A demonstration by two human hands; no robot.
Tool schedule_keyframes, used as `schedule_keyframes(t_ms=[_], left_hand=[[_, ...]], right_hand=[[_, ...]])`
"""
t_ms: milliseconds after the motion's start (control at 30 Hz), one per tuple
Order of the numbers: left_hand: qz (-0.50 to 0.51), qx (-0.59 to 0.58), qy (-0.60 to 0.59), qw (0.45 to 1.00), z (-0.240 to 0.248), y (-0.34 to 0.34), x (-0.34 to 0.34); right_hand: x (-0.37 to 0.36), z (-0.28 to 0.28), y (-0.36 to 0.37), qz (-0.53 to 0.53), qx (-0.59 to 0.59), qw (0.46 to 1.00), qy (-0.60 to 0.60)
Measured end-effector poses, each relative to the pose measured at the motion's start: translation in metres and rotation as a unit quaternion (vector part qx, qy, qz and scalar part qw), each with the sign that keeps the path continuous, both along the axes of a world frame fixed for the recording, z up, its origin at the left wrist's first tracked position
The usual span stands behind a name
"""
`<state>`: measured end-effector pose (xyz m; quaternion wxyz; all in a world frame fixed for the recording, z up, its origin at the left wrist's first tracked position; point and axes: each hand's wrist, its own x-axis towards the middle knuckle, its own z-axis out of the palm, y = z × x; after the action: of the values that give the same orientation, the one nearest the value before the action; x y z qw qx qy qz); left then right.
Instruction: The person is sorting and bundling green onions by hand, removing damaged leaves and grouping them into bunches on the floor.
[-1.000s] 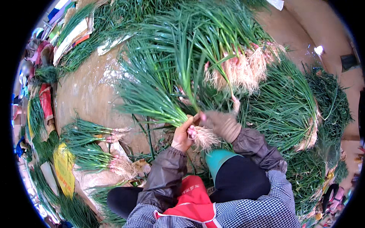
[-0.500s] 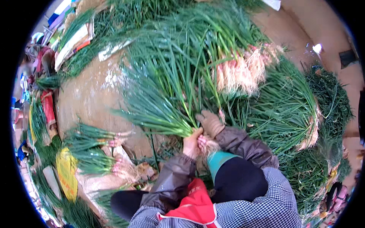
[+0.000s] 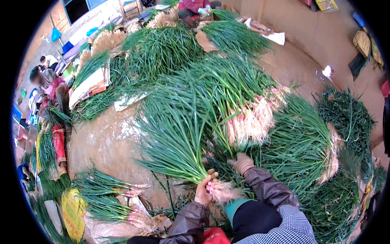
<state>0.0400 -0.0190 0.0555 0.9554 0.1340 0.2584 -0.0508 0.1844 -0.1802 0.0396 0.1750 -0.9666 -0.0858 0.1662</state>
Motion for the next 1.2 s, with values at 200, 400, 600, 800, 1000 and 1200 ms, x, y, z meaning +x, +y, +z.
schedule_keyframes(t_ms=[200, 400, 600, 800, 1000, 1200], left_hand=[[-0.068, -0.002, 0.007, 0.998, -0.022, 0.007, -0.001], [-0.105, 0.046, 0.009, 0.993, -0.008, 0.003, 0.001], [-0.096, 0.046, 0.110, 0.988, -0.014, -0.015, -0.004], [-0.114, 0.029, 0.115, 0.986, -0.005, -0.021, -0.002], [-0.192, 0.080, 0.097, 0.973, -0.012, -0.031, 0.002], [-0.103, -0.037, -0.069, 0.992, 0.002, -0.009, -0.009]], right_hand=[[-0.031, 0.009, 0.006, 0.011, 0.075, 0.997, 0.017], [-0.062, 0.028, 0.005, 0.204, 0.259, 0.936, 0.122], [-0.029, 0.037, 0.038, 0.222, 0.140, 0.960, 0.097], [-0.050, 0.028, 0.043, -0.057, 0.385, 0.913, 0.123], [-0.037, -0.025, 0.034, 0.071, 0.195, 0.978, -0.034], [0.002, 0.022, 0.035, 0.069, -0.029, 0.991, 0.111]])
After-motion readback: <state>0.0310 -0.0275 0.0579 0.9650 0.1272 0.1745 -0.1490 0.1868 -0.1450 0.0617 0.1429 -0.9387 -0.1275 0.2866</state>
